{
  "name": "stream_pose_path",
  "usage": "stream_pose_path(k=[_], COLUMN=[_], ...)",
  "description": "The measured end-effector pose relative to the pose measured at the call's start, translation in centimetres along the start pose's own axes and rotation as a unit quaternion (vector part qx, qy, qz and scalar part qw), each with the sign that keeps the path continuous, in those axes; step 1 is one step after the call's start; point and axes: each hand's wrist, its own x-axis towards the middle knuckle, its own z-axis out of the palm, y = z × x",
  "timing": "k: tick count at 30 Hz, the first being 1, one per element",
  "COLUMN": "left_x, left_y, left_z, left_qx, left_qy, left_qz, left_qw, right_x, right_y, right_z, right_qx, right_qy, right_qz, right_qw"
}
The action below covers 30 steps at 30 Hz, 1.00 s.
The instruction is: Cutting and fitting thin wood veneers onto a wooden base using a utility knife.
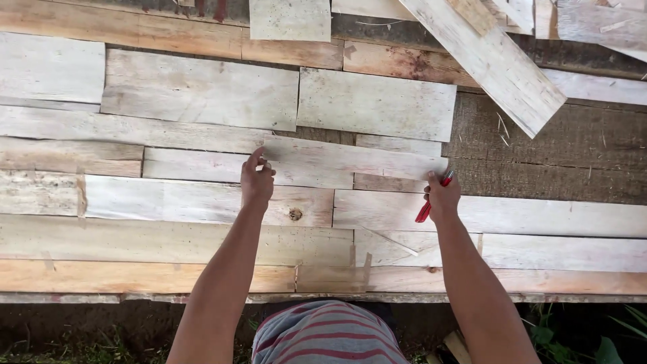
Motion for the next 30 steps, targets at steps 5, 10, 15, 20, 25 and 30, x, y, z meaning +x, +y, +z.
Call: stream_pose_path(k=[5, 10, 15, 20, 25, 30], left_x=[4.0, 5.1, 3.6, 3.5, 3.8, 3.7], left_y=[-4.3, -4.9, -3.3, -3.9, -4.1, -4.6], left_z=[0.4, 0.9, 1.0, 1.1, 1.2, 1.2], left_qx=[0.17, 0.227, 0.245, 0.253, 0.261, 0.26], left_qy=[-0.021, -0.04, -0.033, -0.034, -0.037, -0.036], left_qz=[0.042, 0.063, 0.088, 0.102, 0.095, 0.12], left_qw=[0.984, 0.971, 0.965, 0.962, 0.96, 0.957], right_x=[0.6, 2.5, 3.6, 2.9, 2.0, 2.7], right_y=[-0.8, 0.9, 2.0, 0.6, -0.9, -0.3], right_z=[0.8, 1.1, 1.5, 1.4, 1.8, 1.7], right_qx=[-0.033, -0.096, -0.126, -0.18, -0.189, -0.2], right_qy=[0.015, 0.024, 0.05, 0.065, 0.066, 0.065], right_qz=[-0.003, -0.014, -0.034, -0.049, -0.057, -0.076], right_qw=[0.999, 0.995, 0.99, 0.98, 0.978, 0.975])
